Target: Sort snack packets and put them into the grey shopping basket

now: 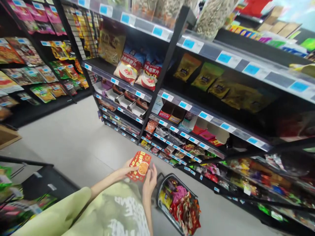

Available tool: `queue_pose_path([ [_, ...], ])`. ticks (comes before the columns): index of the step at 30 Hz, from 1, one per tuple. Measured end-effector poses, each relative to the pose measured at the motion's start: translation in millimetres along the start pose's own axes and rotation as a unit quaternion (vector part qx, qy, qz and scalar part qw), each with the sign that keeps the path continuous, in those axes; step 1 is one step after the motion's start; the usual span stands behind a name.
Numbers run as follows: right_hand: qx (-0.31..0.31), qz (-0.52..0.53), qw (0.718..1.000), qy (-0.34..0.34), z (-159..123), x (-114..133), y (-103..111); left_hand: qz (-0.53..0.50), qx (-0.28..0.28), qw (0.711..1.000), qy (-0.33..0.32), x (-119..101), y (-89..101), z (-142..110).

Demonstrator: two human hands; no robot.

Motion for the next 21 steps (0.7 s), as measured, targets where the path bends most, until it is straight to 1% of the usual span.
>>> queue_pose_path([
  [2,0.037,0.055,0.995,-0.071,-4.2,-7.9,-3.0,0.043,-0.019,0.998,-0.031,2.4,0.4,3.5],
  [4,0.081,0.085,0.986,-0.114,-8.7,-15.6,-7.2,0.071,-0.032,0.996,-0.040,6.0,0.2,6.3],
  [5,0.090,0.096,0.983,-0.129,-10.6,-19.7,-8.4,0.075,-0.038,0.996,-0.039,7.8,-0.1,7.4],
  [6,0.083,0.107,0.981,-0.141,-11.9,-24.2,-8.3,0.074,-0.045,0.996,-0.037,9.2,-0.5,8.4],
  [7,0.063,0.117,0.980,-0.150,-12.6,-29.2,-6.5,0.067,-0.055,0.996,-0.036,9.9,-0.7,9.4],
  [9,-0.010,0.134,0.978,-0.158,-11.9,-40.2,3.0,0.044,-0.084,0.995,-0.037,9.2,0.2,11.0],
  [12,-0.120,0.129,0.974,-0.146,-6.4,-56.1,28.3,-0.019,-0.130,0.991,-0.026,5.4,6.3,12.4],
  [14,-0.166,0.117,0.970,-0.133,-1.7,-64.1,47.2,-0.066,-0.135,0.989,-0.011,3.4,11.1,12.9],
  [16,-0.193,0.111,0.967,-0.126,1.9,-68.9,61.6,-0.102,-0.120,0.988,0.003,2.5,14.2,12.8],
  [18,-0.205,0.107,0.966,-0.121,3.5,-69.4,66.6,-0.120,-0.099,0.988,0.016,2.6,14.2,12.4],
  [20,-0.199,0.105,0.967,-0.120,3.1,-65.4,59.2,-0.115,-0.075,0.990,0.032,3.8,11.1,12.2],
  [21,-0.179,0.106,0.970,-0.121,2.6,-61.8,50.6,-0.106,-0.060,0.992,0.043,5.0,8.6,12.4],
])
Point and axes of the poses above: each hand's wrist, its own z-axis towards the middle knuckle, its own y-axis out of the back of the hand, x = y × z, the point moved 3 cm from there along z, towards the middle knuckle, and after that the axes turned 4 degrees about x, right-handed, at the moved point
